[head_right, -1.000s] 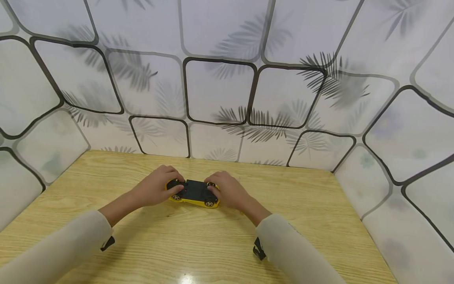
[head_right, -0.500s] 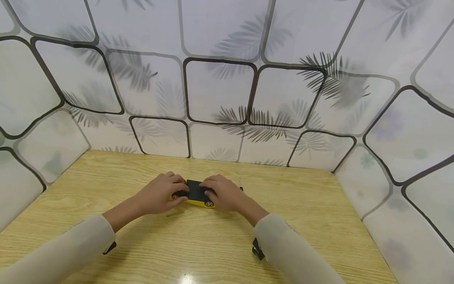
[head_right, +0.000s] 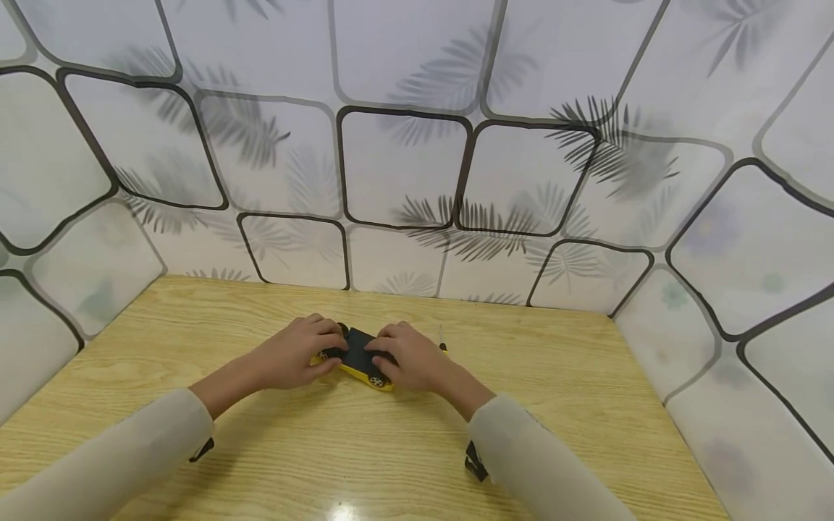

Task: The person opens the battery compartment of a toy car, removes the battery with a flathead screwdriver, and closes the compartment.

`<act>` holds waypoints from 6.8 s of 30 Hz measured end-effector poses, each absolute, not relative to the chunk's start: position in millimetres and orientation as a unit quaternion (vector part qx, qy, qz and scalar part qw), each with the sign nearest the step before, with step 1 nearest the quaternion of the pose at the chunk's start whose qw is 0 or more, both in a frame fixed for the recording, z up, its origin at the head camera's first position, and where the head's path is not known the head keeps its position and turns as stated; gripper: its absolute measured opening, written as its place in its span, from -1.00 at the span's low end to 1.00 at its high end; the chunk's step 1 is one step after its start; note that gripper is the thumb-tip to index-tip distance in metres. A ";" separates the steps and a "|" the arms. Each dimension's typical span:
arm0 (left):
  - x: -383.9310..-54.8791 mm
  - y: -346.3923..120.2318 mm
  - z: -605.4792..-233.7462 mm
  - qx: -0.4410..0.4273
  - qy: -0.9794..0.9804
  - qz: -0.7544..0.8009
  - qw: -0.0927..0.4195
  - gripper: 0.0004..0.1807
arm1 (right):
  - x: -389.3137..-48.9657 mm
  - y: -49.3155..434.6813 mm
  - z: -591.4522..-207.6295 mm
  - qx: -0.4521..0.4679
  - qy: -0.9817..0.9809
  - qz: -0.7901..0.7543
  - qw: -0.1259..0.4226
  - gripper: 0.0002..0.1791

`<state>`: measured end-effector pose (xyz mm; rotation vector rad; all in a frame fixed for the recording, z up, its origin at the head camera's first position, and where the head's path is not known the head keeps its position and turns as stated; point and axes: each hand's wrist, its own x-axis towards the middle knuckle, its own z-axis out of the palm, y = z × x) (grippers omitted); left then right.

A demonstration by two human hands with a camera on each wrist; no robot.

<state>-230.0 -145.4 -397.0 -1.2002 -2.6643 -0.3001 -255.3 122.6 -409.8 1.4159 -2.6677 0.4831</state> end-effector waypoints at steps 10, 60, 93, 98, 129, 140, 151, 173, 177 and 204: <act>-245.4 -155.2 -398.4 -0.453 -0.881 -0.097 0.096 -0.74 | -232.6 116.7 -410.8 0.422 -0.895 0.137 0.054 -0.64; -259.6 -144.9 -401.8 -0.497 -0.854 -0.083 0.127 -0.68 | -216.3 107.3 -418.2 0.500 -0.857 -0.010 0.125 -0.65; -259.9 -141.5 -403.2 -0.489 -0.859 -0.066 0.137 -0.73 | -232.6 114.1 -408.0 0.501 -0.859 0.031 0.098 -0.62; -258.2 -141.1 -402.3 -0.491 -0.858 -0.086 0.126 -0.74 | -238.1 118.8 -409.1 0.509 -0.856 0.051 0.072 -0.61; -238.3 -134.0 -404.6 -0.534 -0.829 -0.074 0.149 -0.83 | -209.5 132.4 -413.7 0.542 -0.835 0.012 0.094 -0.56; -226.4 -133.9 -399.0 -0.527 -0.837 -0.070 0.128 -0.77 | -201.4 132.7 -413.6 0.550 -0.828 0.017 0.108 -0.57; -228.8 -136.5 -389.4 -0.438 -0.879 -0.188 0.005 -0.81 | -199.4 132.4 -411.8 0.549 -0.829 0.018 0.110 -0.58; -222.5 -126.0 -399.8 -0.007 -0.734 -0.627 -0.261 -0.51 | -198.0 130.6 -410.1 0.538 -0.836 0.014 0.103 -0.57; -224.8 -125.2 -402.5 -0.008 -0.711 -0.642 -0.286 -0.48 | -198.2 130.5 -410.4 0.536 -0.838 0.008 0.101 -0.56; -232.2 -130.6 -408.1 -0.023 -0.664 -0.657 -0.355 -0.50 | -211.2 124.8 -396.6 0.477 -0.871 0.109 0.032 -0.60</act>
